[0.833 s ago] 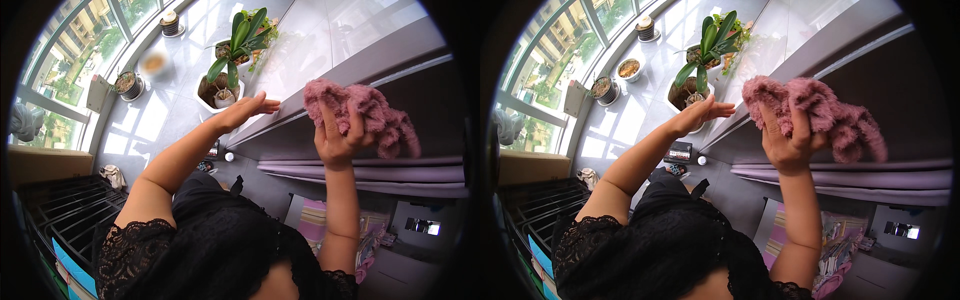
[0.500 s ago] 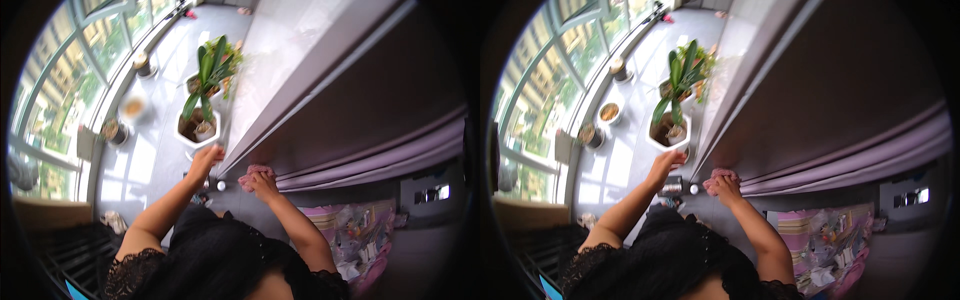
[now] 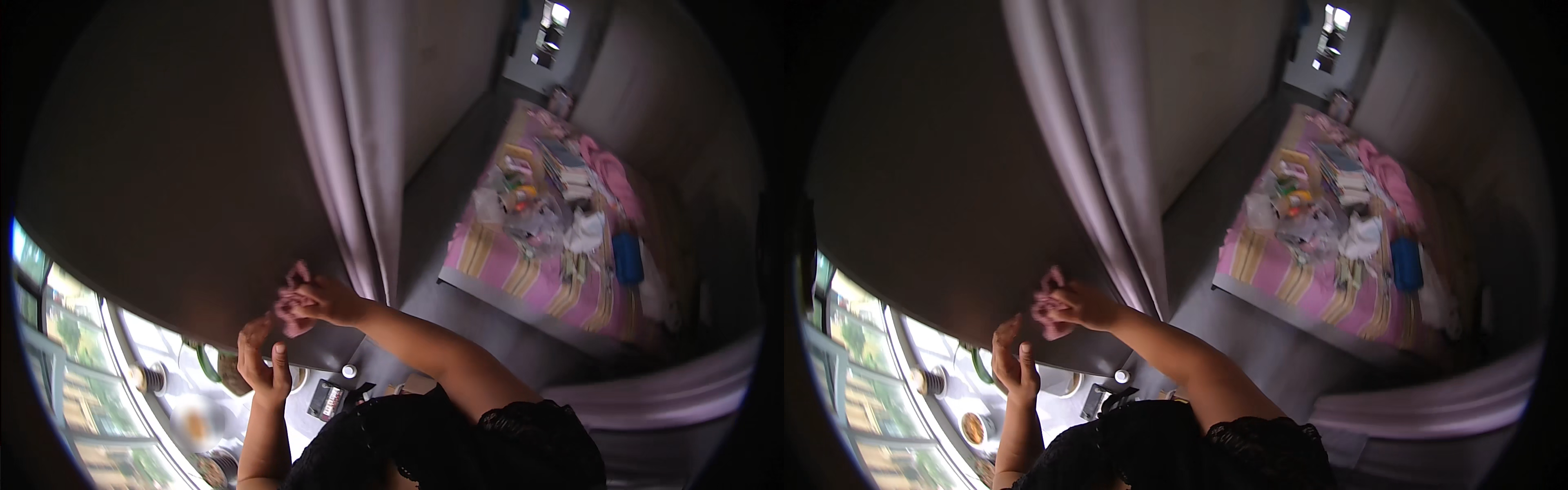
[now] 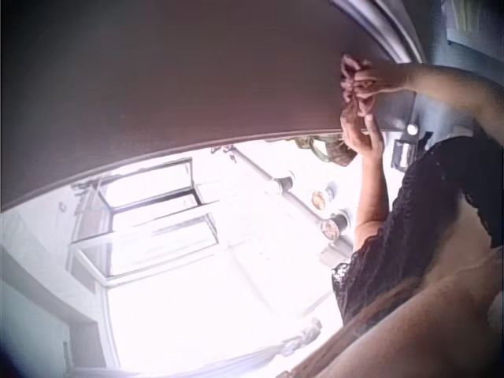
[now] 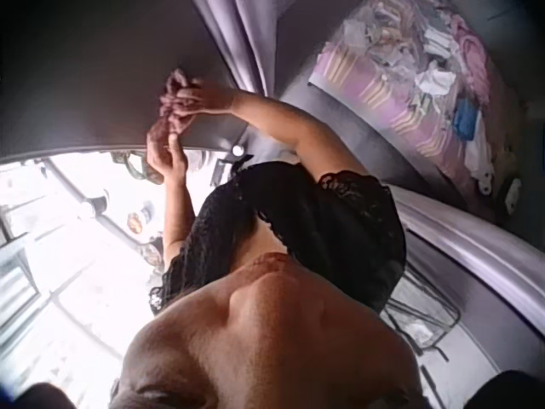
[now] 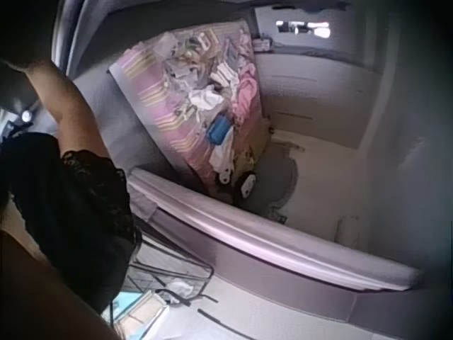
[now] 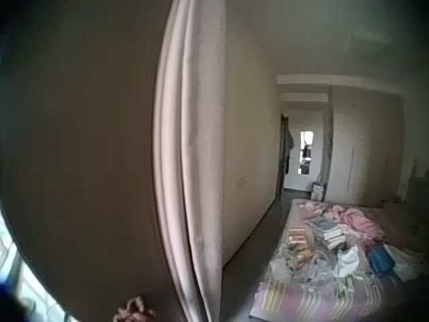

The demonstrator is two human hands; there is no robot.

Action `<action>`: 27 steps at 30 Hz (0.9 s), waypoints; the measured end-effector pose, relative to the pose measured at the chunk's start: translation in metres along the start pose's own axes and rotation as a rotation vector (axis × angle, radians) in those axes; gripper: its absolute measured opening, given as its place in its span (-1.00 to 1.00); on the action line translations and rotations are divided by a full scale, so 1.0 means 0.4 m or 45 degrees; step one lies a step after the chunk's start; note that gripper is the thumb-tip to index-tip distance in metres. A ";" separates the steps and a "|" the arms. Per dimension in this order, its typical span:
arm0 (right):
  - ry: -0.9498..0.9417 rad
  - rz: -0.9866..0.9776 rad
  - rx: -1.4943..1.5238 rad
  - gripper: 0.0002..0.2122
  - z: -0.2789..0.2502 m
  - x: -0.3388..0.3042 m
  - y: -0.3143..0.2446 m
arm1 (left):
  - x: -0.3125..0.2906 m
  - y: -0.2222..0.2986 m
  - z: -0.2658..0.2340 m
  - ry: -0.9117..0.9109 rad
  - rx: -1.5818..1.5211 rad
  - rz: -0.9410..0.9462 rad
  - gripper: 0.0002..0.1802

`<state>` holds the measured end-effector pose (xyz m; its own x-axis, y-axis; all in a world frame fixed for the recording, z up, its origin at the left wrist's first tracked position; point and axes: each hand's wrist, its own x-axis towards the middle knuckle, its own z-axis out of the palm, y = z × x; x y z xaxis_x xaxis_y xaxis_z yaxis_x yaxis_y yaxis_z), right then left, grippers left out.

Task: The person wipes a gray wall panel and the headboard of a bed using a pink cloth. They move a stuffed toy and a poster to reach the wall, then wipe the headboard and bedpost. Finally, they handle several items on the bed, including papers and a plastic bag.

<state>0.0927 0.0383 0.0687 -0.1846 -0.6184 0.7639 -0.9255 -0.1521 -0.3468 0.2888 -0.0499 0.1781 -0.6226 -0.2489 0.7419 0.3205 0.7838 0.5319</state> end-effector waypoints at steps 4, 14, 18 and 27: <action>0.092 0.350 -0.260 -0.69 -0.147 -0.230 0.080 | 0.074 0.015 0.146 -0.170 -0.091 0.080 -0.68; 0.623 0.747 -0.050 -0.60 -0.838 -0.545 -0.161 | -0.004 0.387 0.941 -1.155 -1.768 -0.885 -0.13; 0.755 1.168 -0.227 -0.51 -1.092 -0.726 -0.186 | 0.007 0.658 1.197 -1.672 -2.091 -1.451 -0.28; 1.118 1.349 -0.243 -0.54 -1.271 -0.926 -0.220 | -0.056 0.816 1.479 -2.005 -1.882 -1.616 -0.36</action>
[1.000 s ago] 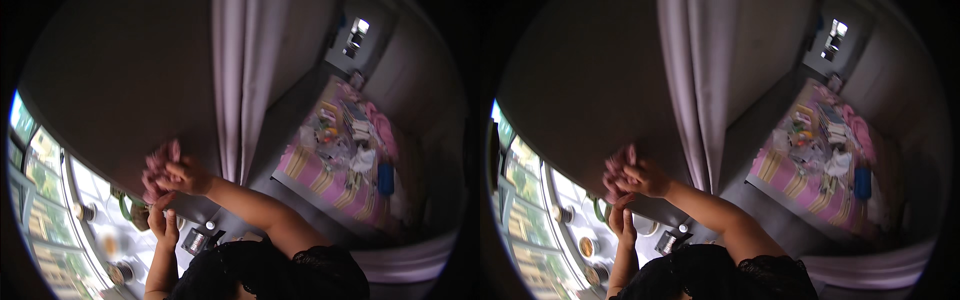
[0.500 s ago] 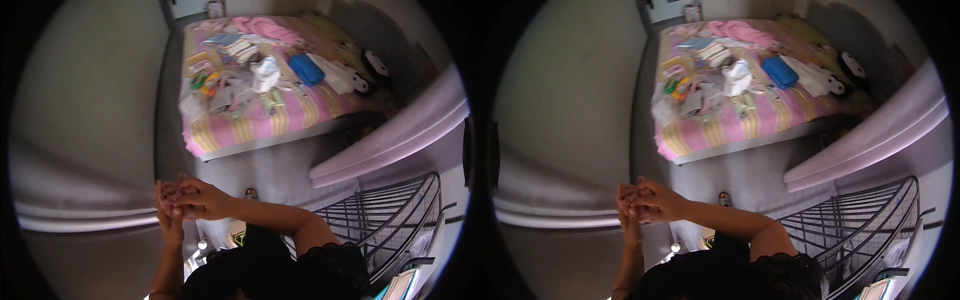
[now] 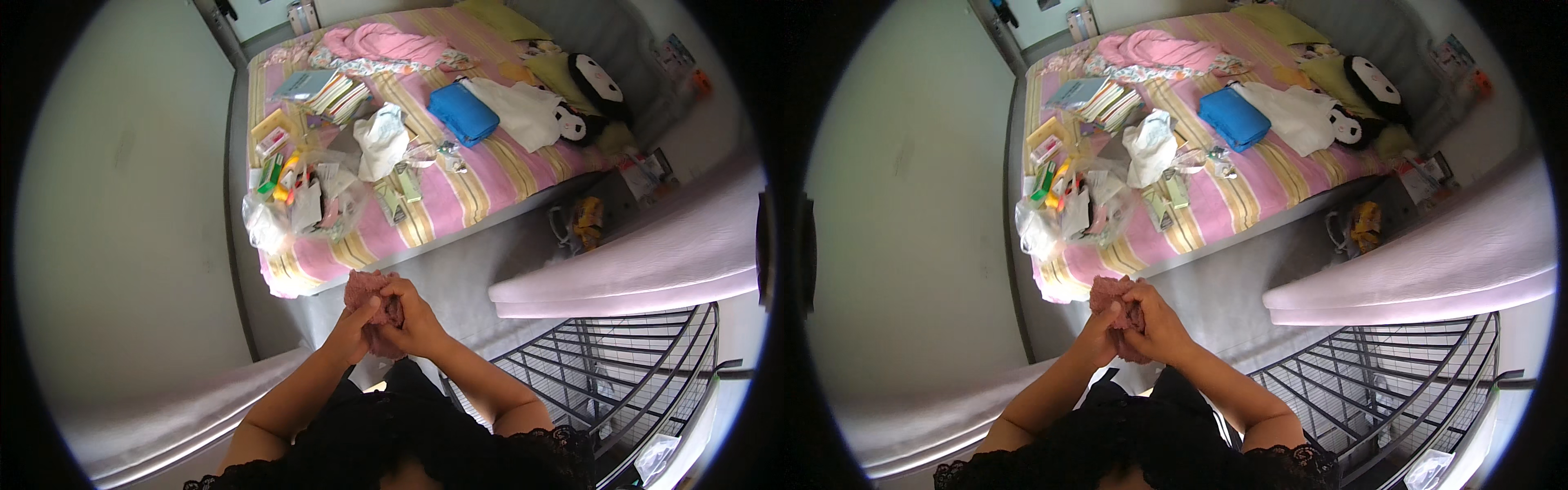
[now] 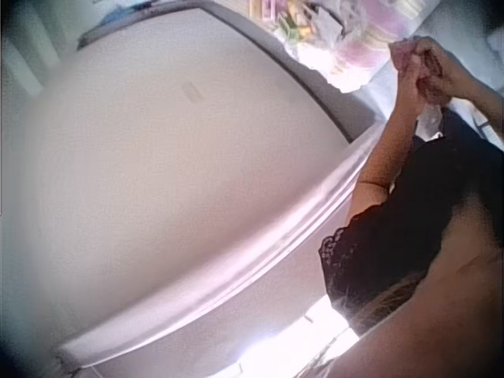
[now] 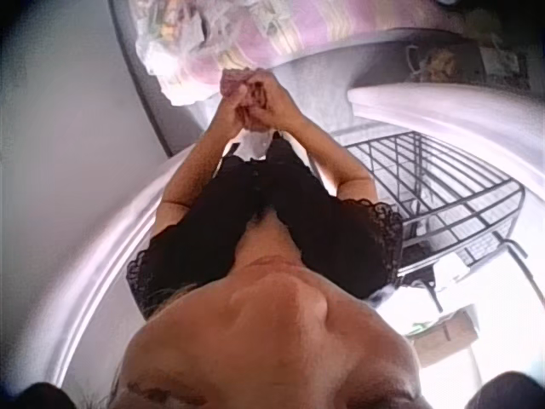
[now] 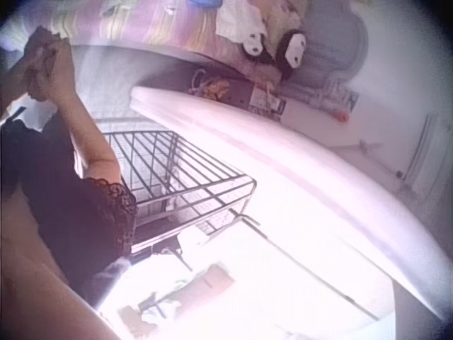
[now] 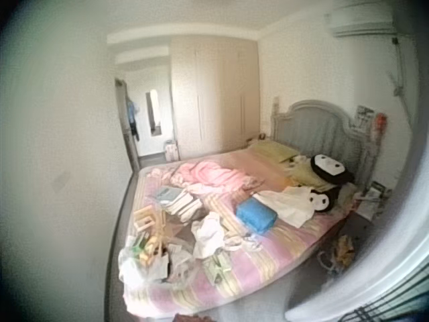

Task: The person wipes a gray wall panel and the headboard of a bed using a pink cloth. They move a stuffed toy and a poster to reach the wall, then wipe the headboard and bedpost. Finally, they handle several items on the bed, including papers and a plastic bag.

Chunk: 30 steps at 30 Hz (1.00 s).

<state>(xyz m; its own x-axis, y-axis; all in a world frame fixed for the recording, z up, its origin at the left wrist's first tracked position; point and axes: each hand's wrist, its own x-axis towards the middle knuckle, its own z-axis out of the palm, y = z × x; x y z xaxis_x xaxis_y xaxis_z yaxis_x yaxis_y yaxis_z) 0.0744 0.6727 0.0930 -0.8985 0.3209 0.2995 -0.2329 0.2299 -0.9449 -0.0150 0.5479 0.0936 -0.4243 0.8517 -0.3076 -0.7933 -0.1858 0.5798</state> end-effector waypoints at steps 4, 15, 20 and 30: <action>0.130 -0.024 -0.135 -0.56 -0.077 0.000 0.007 | 0.091 -0.013 0.030 0.002 0.147 -0.149 -0.42; 0.623 0.068 -0.106 -0.60 -0.288 -0.028 -0.002 | 0.313 -0.043 0.207 -0.237 0.444 -0.455 -0.59; 0.567 0.117 -0.275 -0.61 -0.292 0.022 0.010 | 0.370 0.001 0.182 -0.199 0.476 -0.488 -0.68; 0.593 0.143 -0.723 -0.53 -0.439 0.165 -0.027 | 0.657 0.020 0.217 -0.611 0.381 -0.568 -0.59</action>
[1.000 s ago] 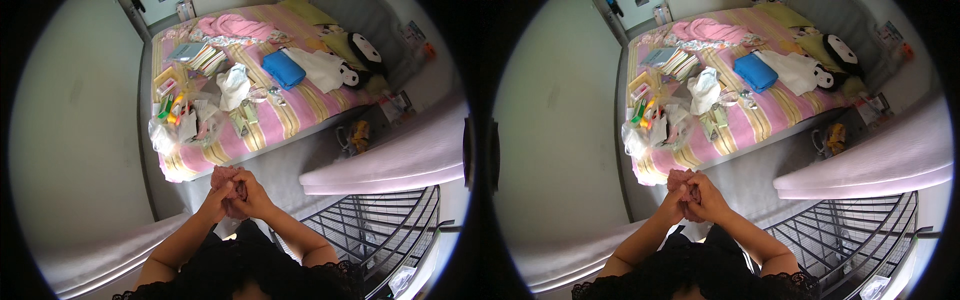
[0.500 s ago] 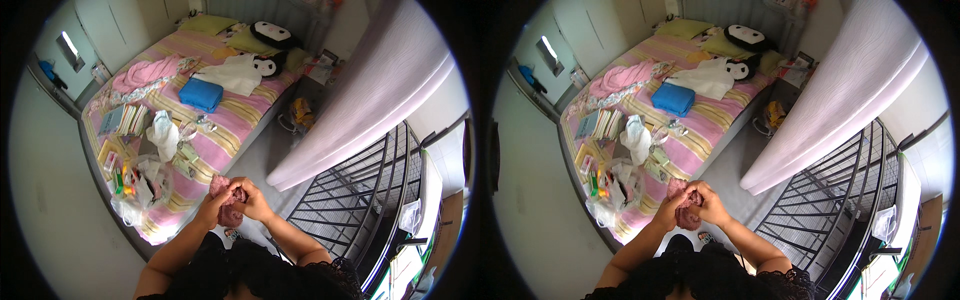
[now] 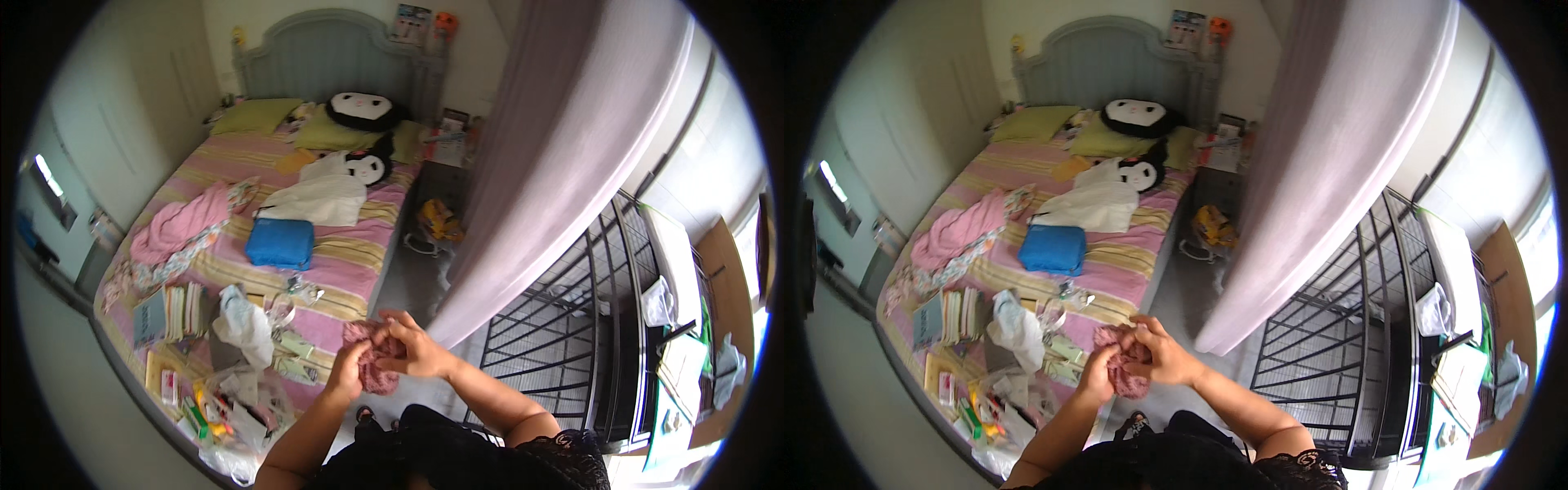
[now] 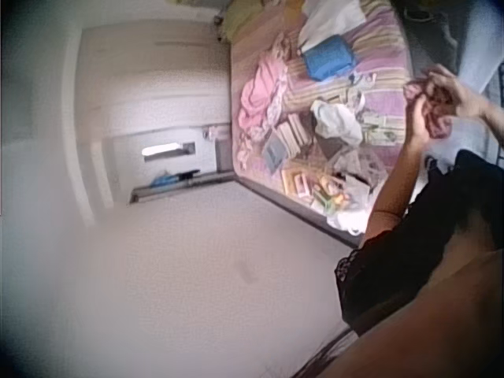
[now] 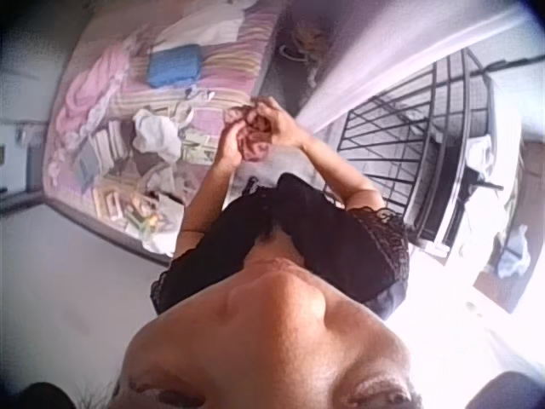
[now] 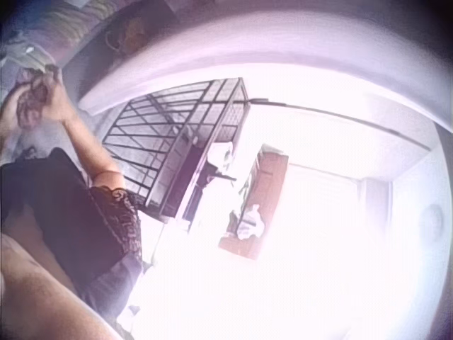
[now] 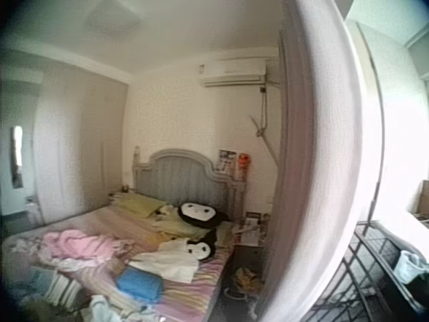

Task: The person wipes a gray wall panel and the headboard of a bed using a pink cloth. They move a stuffed toy and a poster to reach the wall, then wipe the headboard and bedpost. Finally, they handle several items on the bed, including papers and a plastic bag.

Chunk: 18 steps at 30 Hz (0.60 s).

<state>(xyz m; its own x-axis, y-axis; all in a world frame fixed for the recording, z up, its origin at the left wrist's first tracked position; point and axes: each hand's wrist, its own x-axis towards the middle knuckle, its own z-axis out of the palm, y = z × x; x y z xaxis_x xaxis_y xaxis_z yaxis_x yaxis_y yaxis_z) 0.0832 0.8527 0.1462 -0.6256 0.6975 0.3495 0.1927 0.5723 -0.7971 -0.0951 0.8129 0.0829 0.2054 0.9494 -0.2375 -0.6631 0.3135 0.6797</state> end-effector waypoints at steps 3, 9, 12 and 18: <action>0.118 0.078 -0.352 -0.22 -0.146 0.085 0.070 | 0.124 0.024 -0.011 0.025 -0.157 -0.107 -0.64; 1.099 0.815 0.304 -0.21 -0.586 0.004 0.346 | 0.356 0.038 0.069 -0.016 -0.185 -0.192 -0.67; 1.307 0.726 0.182 -0.32 -0.704 -0.059 0.364 | 0.485 0.021 0.097 -0.049 -0.163 -0.217 -0.66; 1.915 -0.091 -1.750 -0.83 -0.725 -0.195 0.113 | 0.720 0.035 0.232 -0.032 -0.009 -0.198 -0.61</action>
<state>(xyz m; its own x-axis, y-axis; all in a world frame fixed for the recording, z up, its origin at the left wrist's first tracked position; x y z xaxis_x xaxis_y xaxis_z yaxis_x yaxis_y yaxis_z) 0.3601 0.9495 0.2257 0.1965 -0.0162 0.9804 0.9804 -0.0123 -0.1967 0.0215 1.0925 0.0885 0.3239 0.8895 -0.3222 -0.6268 0.4569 0.6311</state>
